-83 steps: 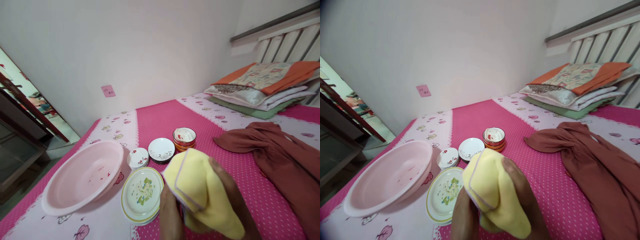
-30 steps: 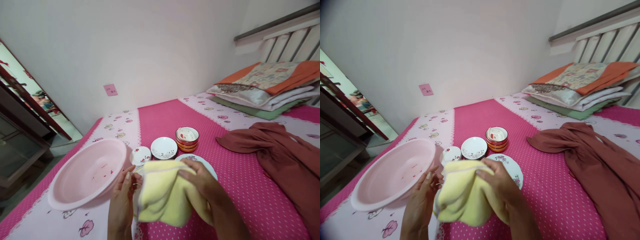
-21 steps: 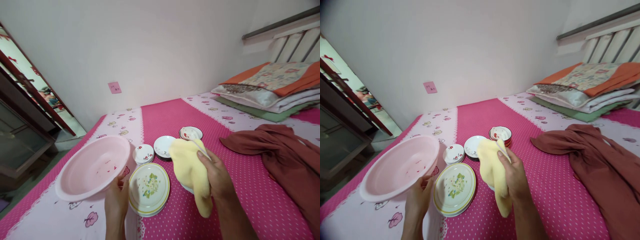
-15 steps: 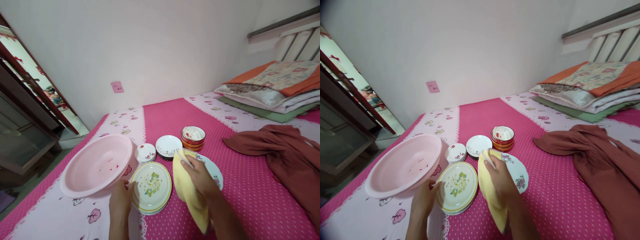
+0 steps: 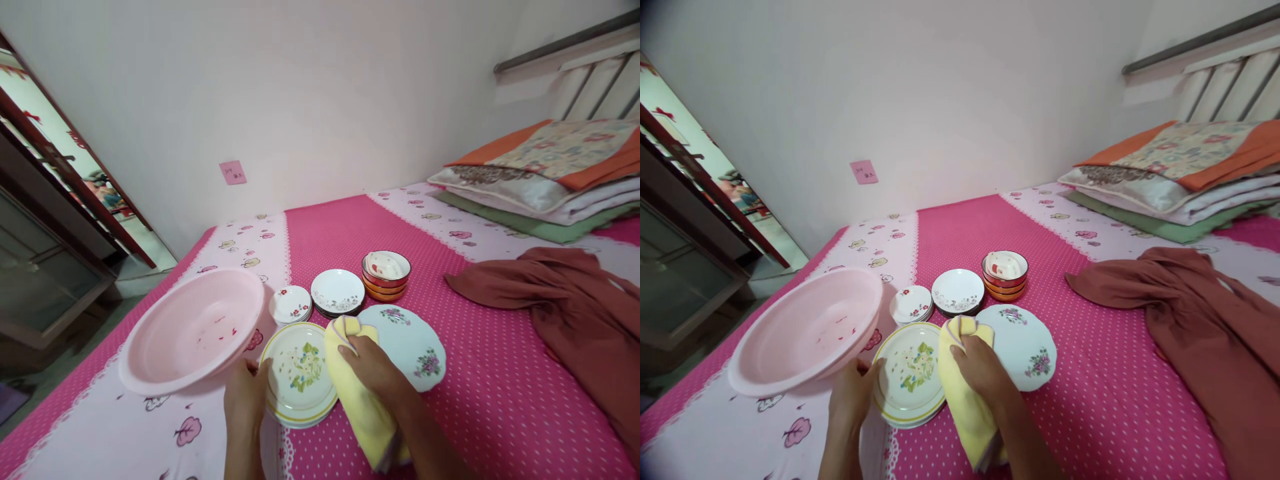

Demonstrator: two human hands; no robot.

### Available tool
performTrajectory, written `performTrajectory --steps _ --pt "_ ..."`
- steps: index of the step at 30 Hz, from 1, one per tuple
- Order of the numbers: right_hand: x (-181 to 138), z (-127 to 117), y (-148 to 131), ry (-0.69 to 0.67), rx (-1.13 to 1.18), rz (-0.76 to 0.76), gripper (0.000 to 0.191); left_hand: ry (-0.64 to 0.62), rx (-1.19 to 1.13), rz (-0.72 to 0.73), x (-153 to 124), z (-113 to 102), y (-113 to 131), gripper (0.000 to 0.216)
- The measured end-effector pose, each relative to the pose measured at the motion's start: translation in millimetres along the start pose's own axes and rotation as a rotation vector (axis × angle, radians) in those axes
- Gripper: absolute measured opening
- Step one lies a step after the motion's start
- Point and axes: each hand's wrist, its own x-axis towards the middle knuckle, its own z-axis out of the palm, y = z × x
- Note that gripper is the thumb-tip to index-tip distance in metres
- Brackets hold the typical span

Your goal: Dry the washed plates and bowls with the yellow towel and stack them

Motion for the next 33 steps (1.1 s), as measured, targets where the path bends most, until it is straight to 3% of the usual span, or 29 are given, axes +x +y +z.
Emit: performTrajectory --steps 5,10,18,23,29,33 --pt "3 3 4 0.002 0.026 0.012 0.025 0.026 -0.246 0.017 9 10 -7 0.04" --pt "3 4 5 0.004 0.045 0.023 0.025 -0.109 -0.649 0.003 7 21 -1 0.043" --pt "4 5 8 0.029 0.051 0.008 0.025 -0.375 -1.036 -0.267 -16 14 27 0.023" --pt "5 7 11 0.068 0.079 -0.049 0.028 -0.462 -1.191 -0.384 -25 11 36 0.04" --pt "5 2 9 0.167 0.2 -0.109 0.033 -0.532 -1.401 -0.381 -26 13 38 0.054" --pt "8 -13 11 0.374 0.318 -0.082 0.053 -0.569 -1.528 -0.353 -21 17 34 0.058"
